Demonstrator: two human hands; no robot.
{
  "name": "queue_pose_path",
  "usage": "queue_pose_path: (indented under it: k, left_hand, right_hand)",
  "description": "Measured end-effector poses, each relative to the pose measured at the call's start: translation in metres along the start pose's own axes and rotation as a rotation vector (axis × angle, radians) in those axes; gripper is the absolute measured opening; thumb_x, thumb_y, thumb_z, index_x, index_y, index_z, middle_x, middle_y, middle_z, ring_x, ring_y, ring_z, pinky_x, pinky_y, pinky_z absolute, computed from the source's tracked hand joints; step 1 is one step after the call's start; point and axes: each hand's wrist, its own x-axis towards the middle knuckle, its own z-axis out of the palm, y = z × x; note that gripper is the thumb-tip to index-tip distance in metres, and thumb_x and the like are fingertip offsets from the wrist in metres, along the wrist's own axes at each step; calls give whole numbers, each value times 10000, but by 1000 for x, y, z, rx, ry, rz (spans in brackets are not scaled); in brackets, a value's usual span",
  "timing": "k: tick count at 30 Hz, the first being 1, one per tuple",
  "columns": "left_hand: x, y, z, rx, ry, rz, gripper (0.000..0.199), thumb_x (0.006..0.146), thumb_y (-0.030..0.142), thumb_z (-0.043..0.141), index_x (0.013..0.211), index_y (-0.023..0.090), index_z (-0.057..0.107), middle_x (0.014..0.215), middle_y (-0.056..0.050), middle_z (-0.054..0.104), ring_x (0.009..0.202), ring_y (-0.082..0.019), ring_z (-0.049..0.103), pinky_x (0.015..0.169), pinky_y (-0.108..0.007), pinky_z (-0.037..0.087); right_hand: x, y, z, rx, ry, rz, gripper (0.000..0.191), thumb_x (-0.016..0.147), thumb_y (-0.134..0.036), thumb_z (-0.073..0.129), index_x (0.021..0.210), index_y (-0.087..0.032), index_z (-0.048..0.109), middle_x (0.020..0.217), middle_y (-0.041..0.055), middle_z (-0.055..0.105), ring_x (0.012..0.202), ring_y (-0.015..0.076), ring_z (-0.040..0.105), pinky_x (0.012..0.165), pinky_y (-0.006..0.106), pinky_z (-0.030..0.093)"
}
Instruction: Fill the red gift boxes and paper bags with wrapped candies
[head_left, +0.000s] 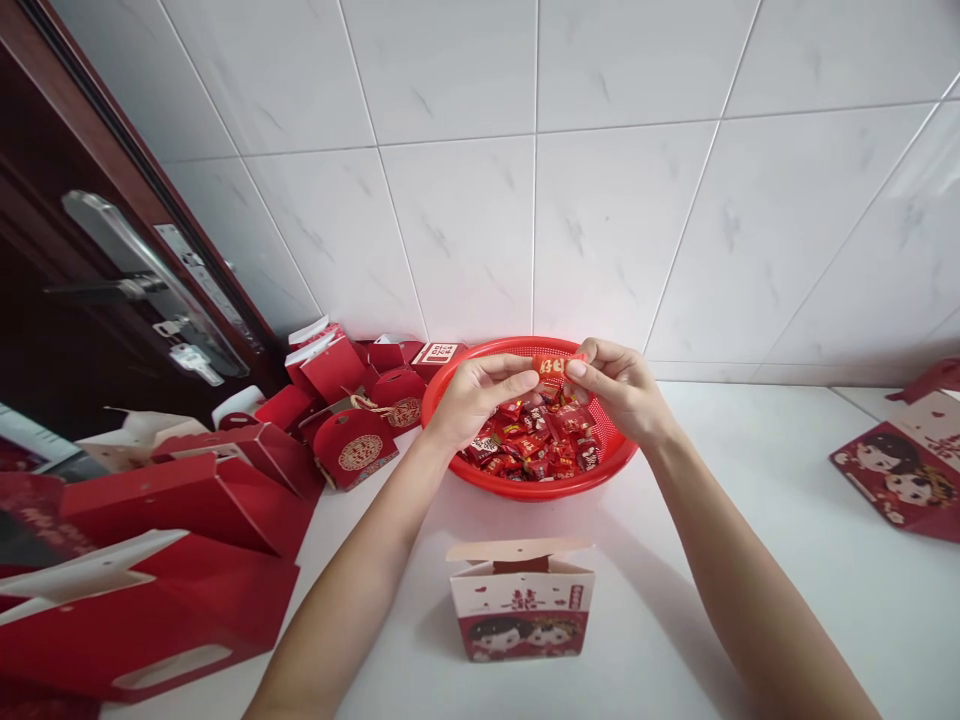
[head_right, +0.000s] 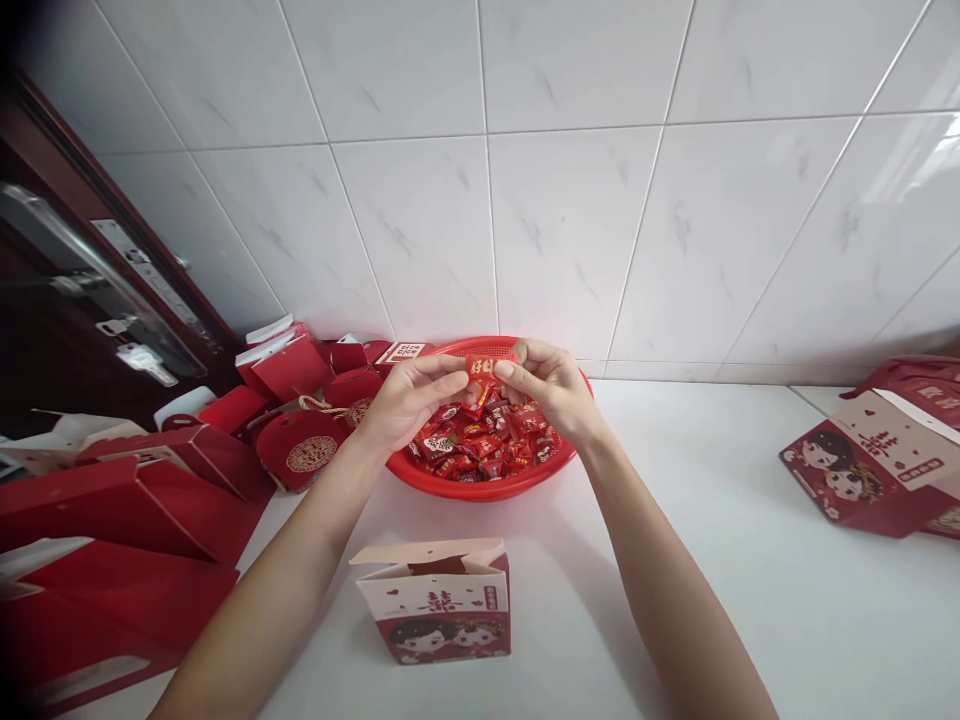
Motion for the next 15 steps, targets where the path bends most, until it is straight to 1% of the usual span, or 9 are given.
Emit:
queue_pose_path:
  k: [2, 4, 6, 8, 11, 13, 15]
  left_hand:
    - [0, 1, 0, 6, 0, 15, 402, 667, 504, 884, 880, 178, 784, 828, -22, 769, 740, -179, 716, 746, -320, 594]
    - [-1, 2, 2, 30, 9, 48, 353, 676, 459, 887, 840, 166, 777, 785, -15, 759, 688, -158, 699, 711, -298, 588]
    - [-2, 5, 3, 72, 21, 88, 329, 680, 426, 888, 832, 156, 777, 757, -16, 753, 649, -146, 680, 676, -284, 581]
    - [-3, 7, 3, 117, 47, 121, 328, 682, 415, 887, 838, 150, 775, 766, -24, 754, 655, -150, 678, 663, -282, 577]
    - [-5, 10, 1, 170, 82, 139, 336, 681, 418, 886, 831, 145, 760, 770, -30, 749, 673, -159, 681, 651, -280, 569]
    - [-5, 11, -1, 199, 40, 122, 337, 697, 430, 873, 833, 144, 757, 751, -28, 740, 668, -156, 675, 639, -274, 558]
    - [-5, 12, -1, 242, -39, 93, 329, 726, 443, 850, 847, 149, 763, 755, -28, 740, 680, -156, 677, 650, -273, 555]
  right_hand:
    - [0, 1, 0, -2, -31, 19, 465, 763, -571, 805, 664, -224, 512, 554, -46, 528, 497, 97, 445, 500, 255, 375]
    - [0, 3, -1, 28, -64, 31, 461, 767, -551, 807, 655, -222, 504, 554, -49, 533, 489, 92, 447, 493, 251, 377]
    - [0, 5, -2, 64, -96, 36, 441, 773, -526, 809, 654, -218, 517, 545, -51, 541, 493, 90, 461, 505, 250, 387]
    - [-1, 5, -4, 80, -123, 49, 428, 778, -521, 805, 654, -217, 530, 523, -54, 536, 496, 96, 477, 513, 252, 394]
    - [-2, -1, -8, 5, -188, 89, 414, 804, -523, 780, 657, -209, 554, 516, -42, 558, 504, 109, 515, 512, 258, 408]
    - [-3, -6, -9, -79, -217, 110, 369, 816, -496, 781, 708, -193, 599, 568, -22, 612, 536, 113, 549, 531, 258, 428]
    - [-4, -11, -10, -135, -223, 123, 325, 801, -462, 808, 809, -179, 649, 652, -2, 667, 593, 119, 586, 564, 257, 453]
